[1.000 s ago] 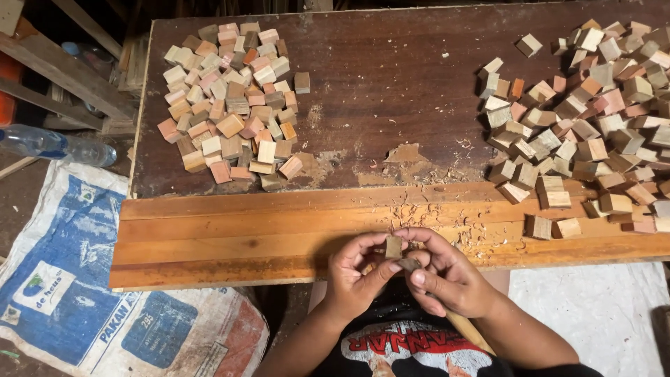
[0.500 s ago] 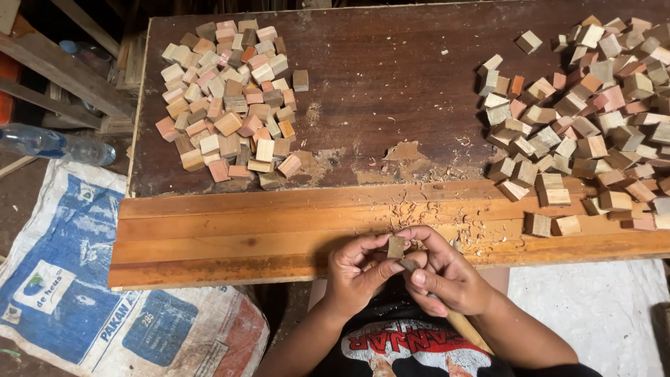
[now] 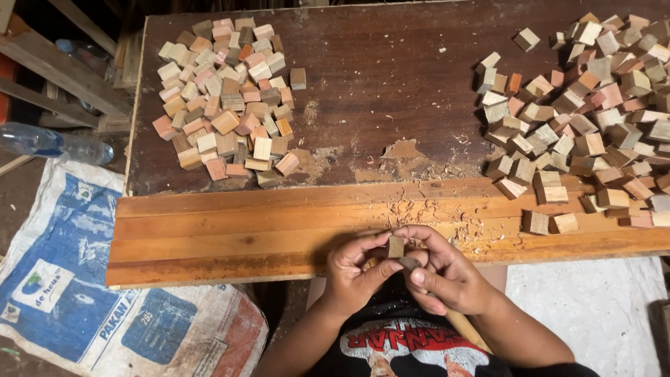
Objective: The person sits at a wooden workbench and uses a small knife to carve and round the edges of small rectangular wooden blocks. They pick up blocks from a pile on the left, shape them, and place them into a pile on the right.
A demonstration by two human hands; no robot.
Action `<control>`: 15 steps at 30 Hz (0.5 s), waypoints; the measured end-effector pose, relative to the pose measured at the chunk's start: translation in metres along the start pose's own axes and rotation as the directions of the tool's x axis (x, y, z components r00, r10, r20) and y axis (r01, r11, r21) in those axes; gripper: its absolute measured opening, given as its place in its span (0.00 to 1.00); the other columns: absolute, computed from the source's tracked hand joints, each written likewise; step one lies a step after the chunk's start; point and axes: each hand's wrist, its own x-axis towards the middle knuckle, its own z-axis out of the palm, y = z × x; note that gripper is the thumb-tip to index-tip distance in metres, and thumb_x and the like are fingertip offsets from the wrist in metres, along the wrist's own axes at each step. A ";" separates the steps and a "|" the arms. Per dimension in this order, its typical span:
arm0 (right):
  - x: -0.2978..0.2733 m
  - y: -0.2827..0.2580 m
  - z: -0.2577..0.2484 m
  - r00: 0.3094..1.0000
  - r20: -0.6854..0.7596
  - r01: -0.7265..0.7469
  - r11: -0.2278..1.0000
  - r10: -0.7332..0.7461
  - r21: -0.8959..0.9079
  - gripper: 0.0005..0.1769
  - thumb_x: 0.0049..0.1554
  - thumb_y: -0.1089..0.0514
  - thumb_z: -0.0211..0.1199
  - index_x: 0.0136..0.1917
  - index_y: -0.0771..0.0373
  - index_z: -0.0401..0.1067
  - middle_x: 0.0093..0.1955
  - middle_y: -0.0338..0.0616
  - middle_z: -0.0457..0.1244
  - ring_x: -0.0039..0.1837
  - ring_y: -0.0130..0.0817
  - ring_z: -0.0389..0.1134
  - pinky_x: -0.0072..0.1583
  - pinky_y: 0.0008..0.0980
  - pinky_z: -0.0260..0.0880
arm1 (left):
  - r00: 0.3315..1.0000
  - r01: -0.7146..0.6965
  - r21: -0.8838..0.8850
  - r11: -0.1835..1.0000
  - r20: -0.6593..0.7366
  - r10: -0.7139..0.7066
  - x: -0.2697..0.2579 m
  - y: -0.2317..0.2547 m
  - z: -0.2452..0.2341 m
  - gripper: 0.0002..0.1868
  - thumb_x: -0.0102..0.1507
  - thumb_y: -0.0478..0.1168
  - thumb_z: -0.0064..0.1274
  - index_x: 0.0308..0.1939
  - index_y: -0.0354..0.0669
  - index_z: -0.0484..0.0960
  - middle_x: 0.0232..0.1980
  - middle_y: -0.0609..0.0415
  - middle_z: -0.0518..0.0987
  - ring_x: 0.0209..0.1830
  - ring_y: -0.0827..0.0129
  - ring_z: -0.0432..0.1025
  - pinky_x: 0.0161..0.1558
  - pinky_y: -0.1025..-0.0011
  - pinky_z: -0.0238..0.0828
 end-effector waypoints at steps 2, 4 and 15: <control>0.003 -0.001 -0.001 0.999 0.013 0.029 1.000 -0.029 -0.007 0.27 0.67 0.70 0.52 0.76 0.71 0.48 0.40 0.54 0.63 0.23 0.27 0.56 0.25 0.23 0.61 | 1.000 -0.021 0.003 1.000 0.020 0.021 0.002 0.001 -0.002 0.20 0.64 0.33 0.64 0.60 0.41 0.78 0.60 0.44 0.81 0.61 0.57 0.78 0.66 0.64 0.78; 0.002 0.000 -0.001 0.999 0.016 0.049 0.999 -0.049 -0.008 0.25 0.67 0.70 0.52 0.75 0.71 0.51 0.42 0.56 0.64 0.24 0.27 0.56 0.26 0.23 0.62 | 0.999 -0.030 0.000 1.000 0.035 0.030 0.000 0.002 -0.002 0.21 0.64 0.32 0.63 0.61 0.41 0.78 0.60 0.45 0.81 0.61 0.57 0.78 0.67 0.64 0.78; -0.014 0.003 -0.027 0.993 -0.117 0.054 0.963 -0.024 0.265 0.25 0.67 0.66 0.54 0.75 0.68 0.54 0.28 0.41 0.51 0.24 0.25 0.52 0.23 0.21 0.52 | 0.986 0.131 -0.057 0.990 0.114 -0.123 0.008 0.021 0.006 0.18 0.76 0.38 0.43 0.68 0.35 0.71 0.67 0.37 0.63 0.61 0.43 0.76 0.53 0.66 0.87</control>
